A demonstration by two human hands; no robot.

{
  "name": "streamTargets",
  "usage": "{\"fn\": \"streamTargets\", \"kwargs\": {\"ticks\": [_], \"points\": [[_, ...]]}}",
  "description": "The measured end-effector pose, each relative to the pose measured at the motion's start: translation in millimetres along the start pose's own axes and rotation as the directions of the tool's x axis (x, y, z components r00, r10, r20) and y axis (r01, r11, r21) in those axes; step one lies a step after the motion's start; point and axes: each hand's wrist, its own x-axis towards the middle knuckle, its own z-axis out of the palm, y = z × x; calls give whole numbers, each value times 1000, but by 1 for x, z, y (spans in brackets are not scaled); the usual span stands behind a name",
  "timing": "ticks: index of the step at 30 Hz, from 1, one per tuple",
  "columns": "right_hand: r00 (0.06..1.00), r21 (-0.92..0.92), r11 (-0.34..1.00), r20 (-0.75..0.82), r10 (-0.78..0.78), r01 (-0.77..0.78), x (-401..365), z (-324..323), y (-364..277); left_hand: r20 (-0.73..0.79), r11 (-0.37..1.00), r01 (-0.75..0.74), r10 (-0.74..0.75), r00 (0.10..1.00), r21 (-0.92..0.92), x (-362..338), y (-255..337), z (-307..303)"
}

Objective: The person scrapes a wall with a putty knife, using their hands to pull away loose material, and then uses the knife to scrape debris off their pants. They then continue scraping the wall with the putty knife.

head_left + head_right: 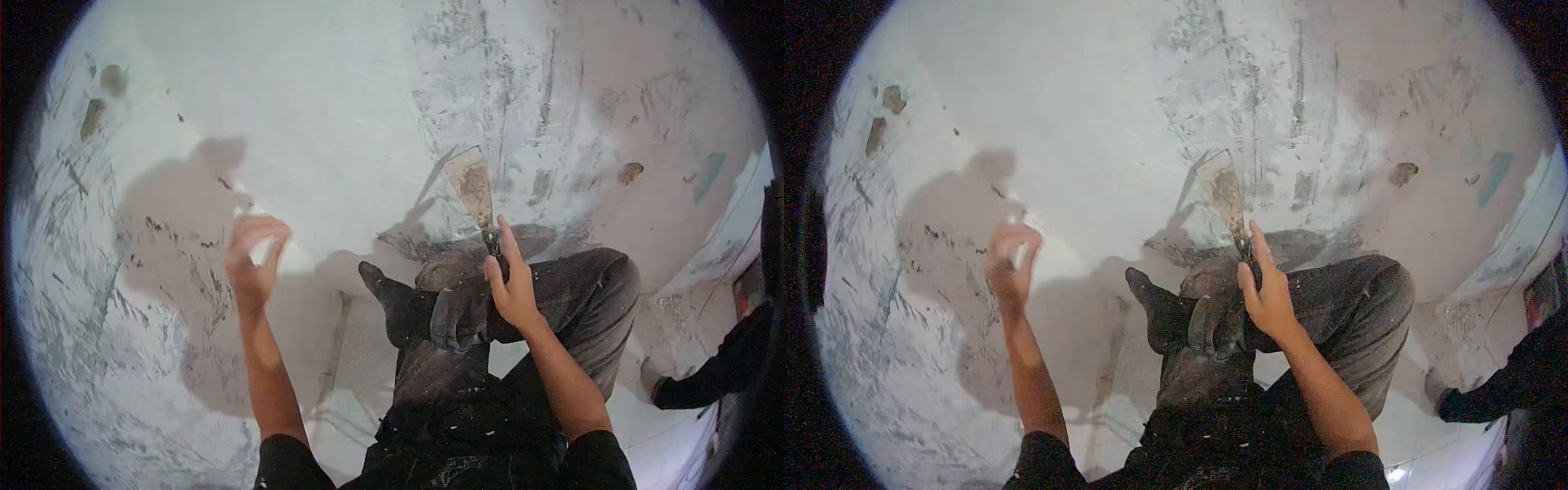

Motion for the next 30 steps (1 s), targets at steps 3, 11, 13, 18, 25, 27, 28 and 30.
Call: {"fn": "streamTargets", "kwargs": {"ticks": [3,11,13,18,25,27,28,30], "points": [[995,-87,992,-29,-96,93,4,0,8,-37,998,2,-4,999,-69,13,9,-1],[999,-20,999,9,45,-45,4,-6,1,484,990,-43,105,869,-137,5,61,123],[998,6,998,5,56,-56,8,-6,-6,502,984,-67,141,853,-162,9,74,144],[998,87,995,-5,56,-55,31,3,-14,329,971,-237,219,919,15,31,87,175],[1000,38,999,-3,-19,19,34,27,8,269,961,-249,210,940,119,39,87,186],[997,-40,997,-32,-69,68,32,33,16,258,907,-361,303,917,217,36,89,188],[993,-35,995,-59,-101,99,33,34,16,258,907,-360,302,918,218,35,89,189],[988,-34,991,-79,-136,133,35,32,14,197,922,-335,298,934,193,33,92,192]]}}
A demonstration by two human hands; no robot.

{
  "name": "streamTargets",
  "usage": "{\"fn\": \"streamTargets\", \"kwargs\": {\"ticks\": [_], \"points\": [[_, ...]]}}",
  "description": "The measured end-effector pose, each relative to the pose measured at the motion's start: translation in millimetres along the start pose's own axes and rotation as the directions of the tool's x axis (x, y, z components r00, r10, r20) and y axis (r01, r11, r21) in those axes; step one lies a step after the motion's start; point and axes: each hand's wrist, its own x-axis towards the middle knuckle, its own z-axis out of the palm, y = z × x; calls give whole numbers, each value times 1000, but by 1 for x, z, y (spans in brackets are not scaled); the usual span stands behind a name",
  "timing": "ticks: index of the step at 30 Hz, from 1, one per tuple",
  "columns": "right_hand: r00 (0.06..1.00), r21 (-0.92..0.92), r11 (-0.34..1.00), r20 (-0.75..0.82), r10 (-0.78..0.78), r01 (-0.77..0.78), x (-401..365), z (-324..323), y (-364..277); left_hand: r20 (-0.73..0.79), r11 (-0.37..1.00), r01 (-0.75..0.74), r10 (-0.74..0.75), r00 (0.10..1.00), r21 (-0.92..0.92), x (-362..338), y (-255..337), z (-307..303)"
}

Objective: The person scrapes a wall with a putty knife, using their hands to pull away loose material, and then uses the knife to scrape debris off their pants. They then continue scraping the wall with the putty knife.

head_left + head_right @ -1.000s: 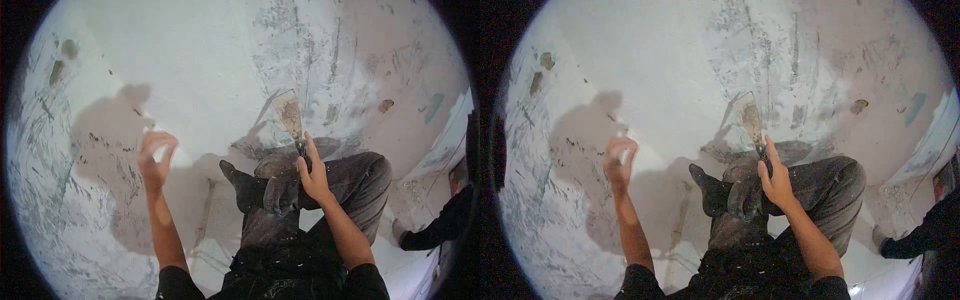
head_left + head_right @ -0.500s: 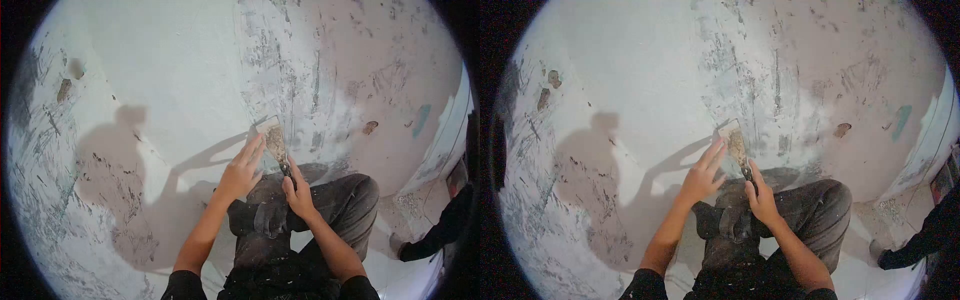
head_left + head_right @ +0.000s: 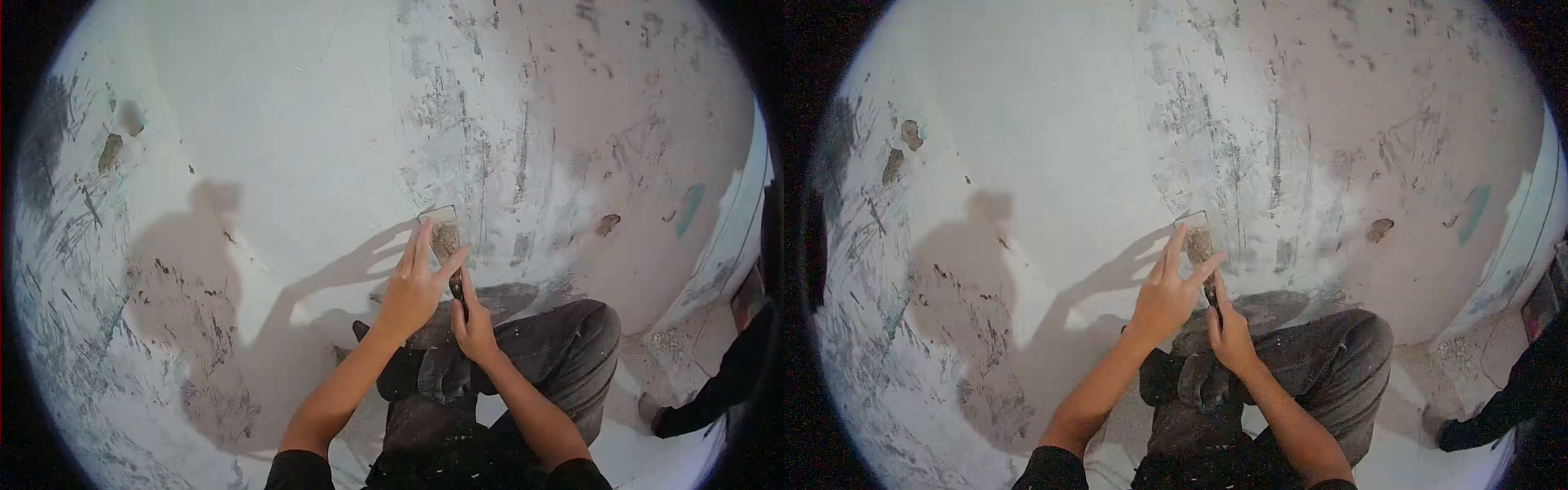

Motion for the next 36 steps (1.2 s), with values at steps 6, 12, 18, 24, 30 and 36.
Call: {"fn": "streamTargets", "kwargs": {"ticks": [6,12,18,24,30,36], "points": [[979,130,971,-13,204,-201,-2,4,-4,21,998,53,-53,998,-27,0,9,-2],[951,255,919,9,309,-301,-4,13,6,16,998,58,-58,998,-31,-4,8,3],[958,241,928,30,284,-283,-3,17,2,61,997,64,-62,996,-40,-6,6,0],[955,331,904,-30,295,-269,0,38,-3,143,994,94,-85,986,-55,-4,2,-11],[980,207,963,-68,189,-172,0,34,5,89,995,68,-62,994,-69,-7,-3,0],[974,171,961,-25,225,-218,-6,27,5,116,990,99,-87,989,-104,-11,3,2]]}}
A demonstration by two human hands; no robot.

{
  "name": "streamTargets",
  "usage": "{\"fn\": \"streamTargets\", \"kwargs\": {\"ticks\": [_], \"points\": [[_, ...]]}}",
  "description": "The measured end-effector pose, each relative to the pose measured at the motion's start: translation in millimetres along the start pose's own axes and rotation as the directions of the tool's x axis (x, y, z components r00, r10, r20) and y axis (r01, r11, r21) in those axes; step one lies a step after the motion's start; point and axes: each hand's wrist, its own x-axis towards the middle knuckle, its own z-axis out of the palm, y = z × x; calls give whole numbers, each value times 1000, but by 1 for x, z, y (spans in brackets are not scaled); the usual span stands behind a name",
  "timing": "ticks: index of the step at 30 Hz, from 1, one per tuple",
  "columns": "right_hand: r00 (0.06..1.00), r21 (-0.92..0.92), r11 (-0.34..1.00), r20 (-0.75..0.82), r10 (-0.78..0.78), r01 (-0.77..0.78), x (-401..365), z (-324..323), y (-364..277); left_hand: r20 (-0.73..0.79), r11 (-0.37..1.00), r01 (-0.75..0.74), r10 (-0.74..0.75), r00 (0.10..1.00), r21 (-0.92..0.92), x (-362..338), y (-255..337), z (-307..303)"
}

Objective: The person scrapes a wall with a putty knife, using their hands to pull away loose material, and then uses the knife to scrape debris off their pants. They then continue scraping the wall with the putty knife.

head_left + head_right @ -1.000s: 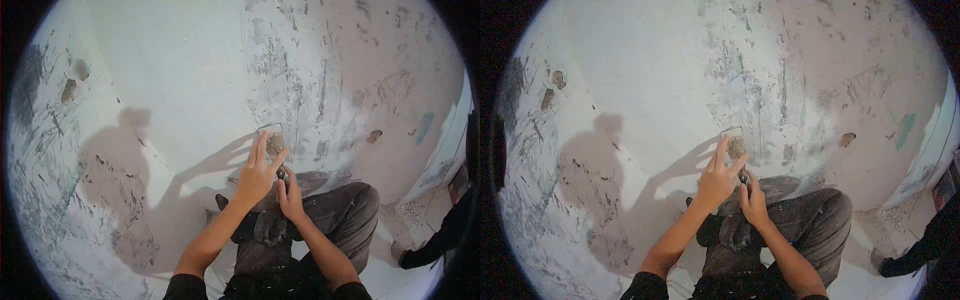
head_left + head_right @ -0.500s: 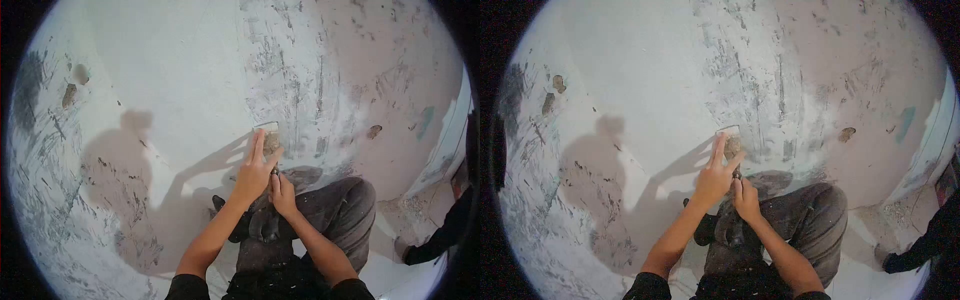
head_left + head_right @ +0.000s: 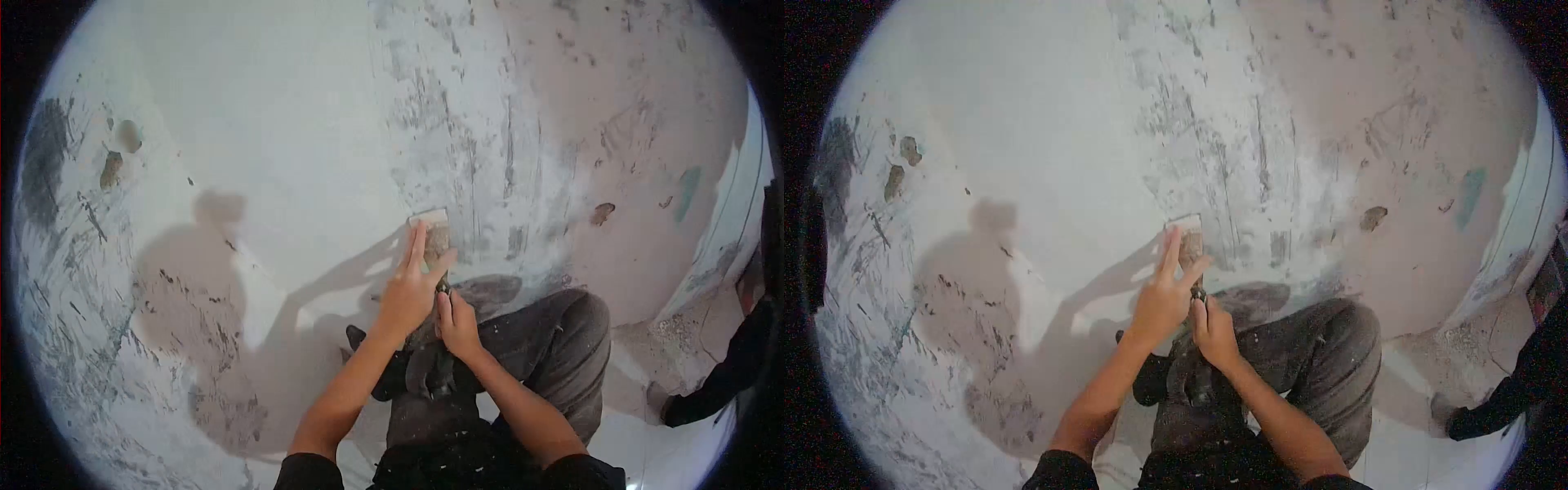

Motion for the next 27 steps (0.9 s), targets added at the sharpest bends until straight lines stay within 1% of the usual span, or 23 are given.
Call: {"fn": "streamTargets", "kwargs": {"ticks": [1,3,7,9,13,15,19,20,21,22,24,25,27], "points": [[1000,22,1000,-4,0,0,0,4,3,12,1000,11,-11,1000,-5,-2,0,-1],[1000,40,999,-27,-5,6,2,12,1,26,1000,-25,25,999,6,1,-3,-6],[999,30,999,-31,-17,18,12,17,-6,39,1000,14,-15,999,18,6,-4,-16],[997,167,983,31,74,-78,11,13,-10,12,999,-39,39,999,25,7,-8,-14],[997,215,975,59,41,-53,13,4,2,39,1000,-5,5,999,14,6,-3,-12],[959,391,881,202,201,-267,9,-3,2,17,999,-34,34,999,-6,2,-2,-6],[950,394,866,185,252,-307,11,2,-2,19,1000,1,-1,1000,-30,1,-1,-1],[984,293,941,93,150,-171,13,7,0,-1,999,-2,2,1000,-41,2,-2,-4],[999,174,984,16,34,-36,15,11,1,-22,999,-4,3,1000,-51,4,-4,-6],[999,177,983,16,39,-41,15,14,1,-16,999,-3,2,1000,-51,5,-6,-9],[997,158,984,-9,83,-81,17,20,0,51,999,-31,31,998,-13,9,-10,-16],[997,161,984,-7,79,-77,17,20,1,67,999,-17,20,998,-38,9,-8,-21],[1000,113,994,0,-16,16,17,14,1,64,999,-20,22,998,-36,8,-8,-20]]}}
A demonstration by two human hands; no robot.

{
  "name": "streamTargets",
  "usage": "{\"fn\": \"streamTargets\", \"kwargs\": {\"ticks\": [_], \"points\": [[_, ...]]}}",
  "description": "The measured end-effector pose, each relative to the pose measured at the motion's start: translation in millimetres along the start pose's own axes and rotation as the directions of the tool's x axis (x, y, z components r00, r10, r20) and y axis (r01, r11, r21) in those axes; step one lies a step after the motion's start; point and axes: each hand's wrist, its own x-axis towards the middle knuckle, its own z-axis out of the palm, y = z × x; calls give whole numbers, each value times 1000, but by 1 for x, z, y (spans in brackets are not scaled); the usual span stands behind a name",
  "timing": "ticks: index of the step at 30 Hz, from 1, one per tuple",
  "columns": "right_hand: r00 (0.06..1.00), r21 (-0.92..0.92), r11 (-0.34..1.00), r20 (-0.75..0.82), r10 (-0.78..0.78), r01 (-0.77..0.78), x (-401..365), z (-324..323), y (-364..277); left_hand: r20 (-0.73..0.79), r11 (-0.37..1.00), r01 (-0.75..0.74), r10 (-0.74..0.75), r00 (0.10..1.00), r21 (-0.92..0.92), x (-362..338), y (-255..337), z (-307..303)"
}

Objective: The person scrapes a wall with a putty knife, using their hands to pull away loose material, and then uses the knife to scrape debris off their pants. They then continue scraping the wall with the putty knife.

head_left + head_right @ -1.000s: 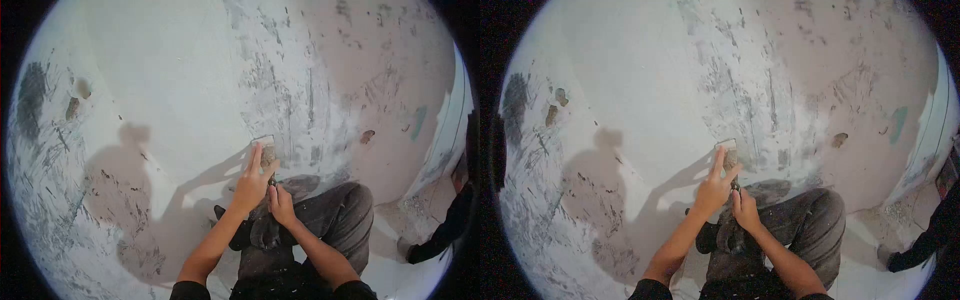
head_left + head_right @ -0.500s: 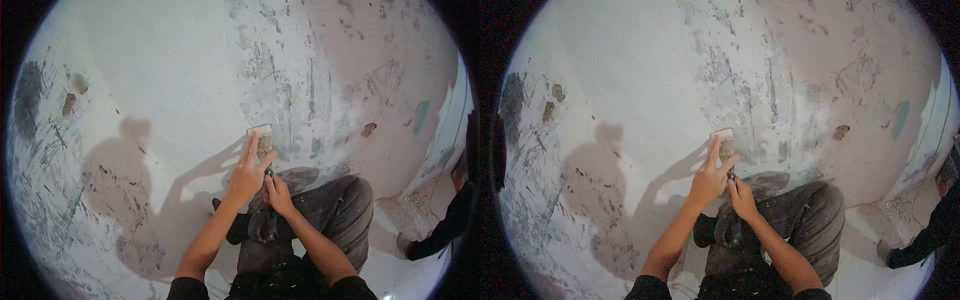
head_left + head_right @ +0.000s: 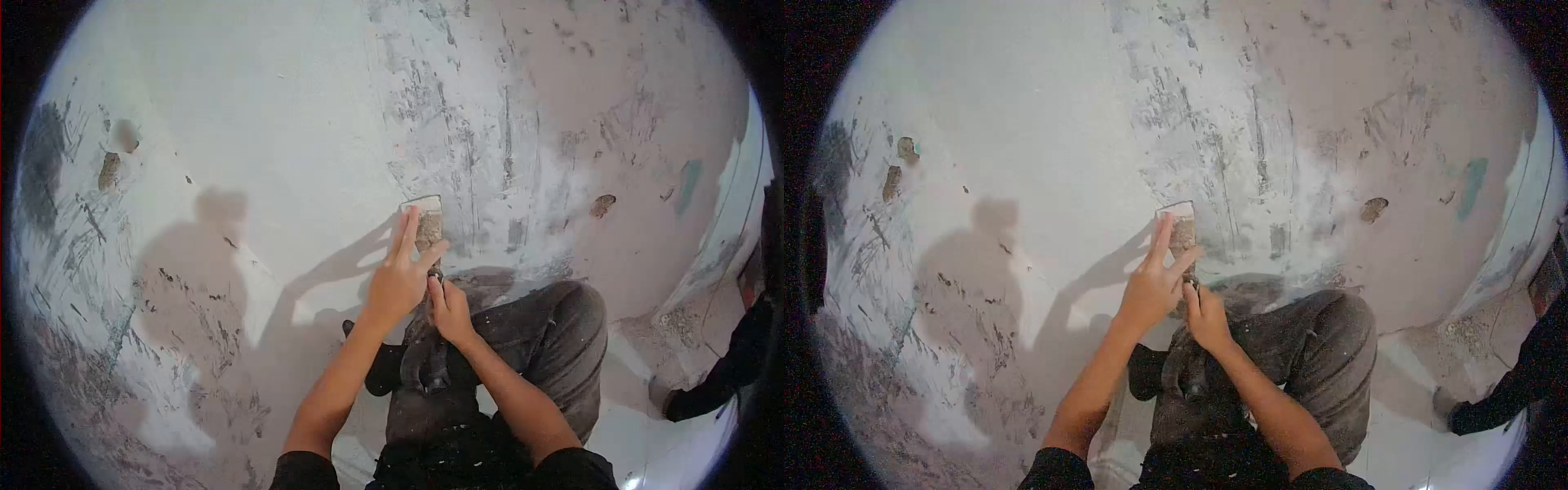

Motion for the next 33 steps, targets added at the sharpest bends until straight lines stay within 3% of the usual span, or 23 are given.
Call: {"fn": "streamTargets", "kwargs": {"ticks": [5,7,10,14,17,20,22,24,30,32,33], "points": [[992,78,989,28,126,-128,-8,-8,2,-8,1000,-14,13,1000,-20,-4,5,12],[999,25,1000,-32,-11,12,-4,-4,6,-33,1000,-18,18,999,-13,-1,3,14],[995,60,993,21,101,-102,15,-6,-10,-53,999,-21,22,998,30,10,3,4],[997,40,996,-6,82,-82,6,-7,-9,-11,998,-12,12,1000,60,8,4,3],[998,-43,997,-25,-61,60,-5,-12,8,29,1000,21,-21,999,-3,-3,9,10],[999,-39,999,33,-15,16,-7,-20,3,9,999,26,-25,1000,-30,-4,13,13],[993,31,995,69,98,-100,-6,-18,-4,10,998,41,-40,999,-55,0,12,12],[993,48,994,61,99,-102,5,-12,-13,-42,1000,18,-19,999,-12,5,7,7],[993,100,989,56,100,-106,0,-5,3,12,1000,13,-13,1000,13,2,6,2],[993,-106,990,-57,-99,93,-7,-8,20,15,1000,-10,10,1000,-18,-1,9,7],[994,-110,990,-52,-94,88,-9,-11,15,16,999,2,-2,1000,-32,-1,11,9]]}}
